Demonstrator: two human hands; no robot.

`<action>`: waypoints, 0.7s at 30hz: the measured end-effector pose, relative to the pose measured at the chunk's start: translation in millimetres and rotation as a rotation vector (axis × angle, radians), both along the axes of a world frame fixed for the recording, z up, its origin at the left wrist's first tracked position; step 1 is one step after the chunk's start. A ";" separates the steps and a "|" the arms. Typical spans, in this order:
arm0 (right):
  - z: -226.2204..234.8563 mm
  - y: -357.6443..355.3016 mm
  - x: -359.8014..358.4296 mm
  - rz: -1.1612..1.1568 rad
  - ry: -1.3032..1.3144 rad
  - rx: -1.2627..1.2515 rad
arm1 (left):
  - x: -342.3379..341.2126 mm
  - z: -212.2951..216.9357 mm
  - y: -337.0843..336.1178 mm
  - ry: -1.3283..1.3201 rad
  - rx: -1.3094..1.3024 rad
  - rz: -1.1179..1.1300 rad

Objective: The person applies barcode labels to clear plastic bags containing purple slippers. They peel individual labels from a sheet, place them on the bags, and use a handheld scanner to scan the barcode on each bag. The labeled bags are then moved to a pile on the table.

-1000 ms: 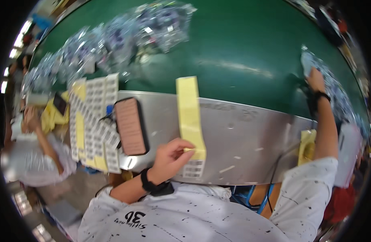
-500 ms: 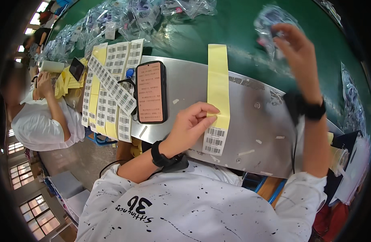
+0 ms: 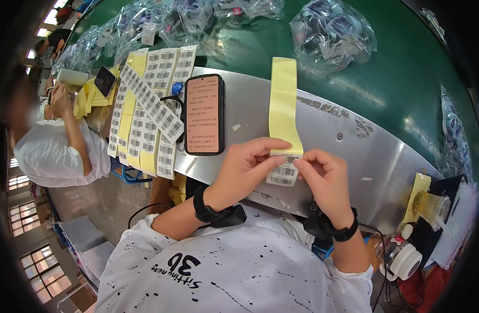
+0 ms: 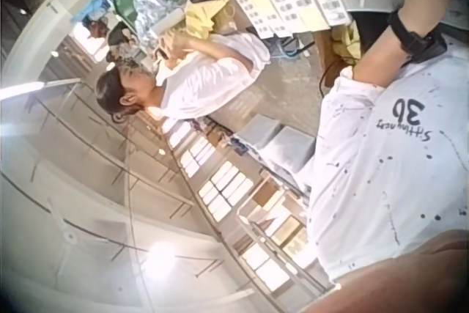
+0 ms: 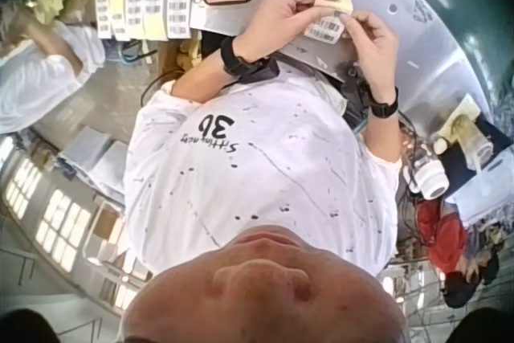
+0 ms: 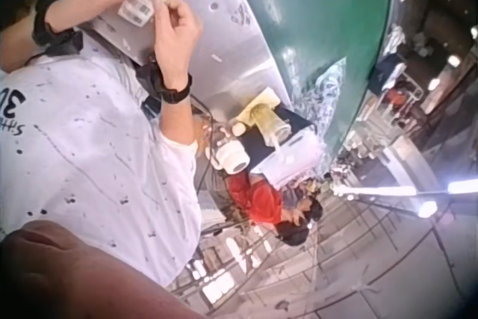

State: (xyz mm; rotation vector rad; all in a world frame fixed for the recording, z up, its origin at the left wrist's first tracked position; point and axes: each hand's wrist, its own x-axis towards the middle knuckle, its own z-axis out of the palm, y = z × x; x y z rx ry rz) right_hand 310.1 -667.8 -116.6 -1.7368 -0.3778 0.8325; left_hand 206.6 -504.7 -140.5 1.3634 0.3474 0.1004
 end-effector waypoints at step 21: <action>17.4 7.9 -16.4 0.085 -0.972 0.108 | 0.2 -6.7 7.8 0.127 0.098 -0.141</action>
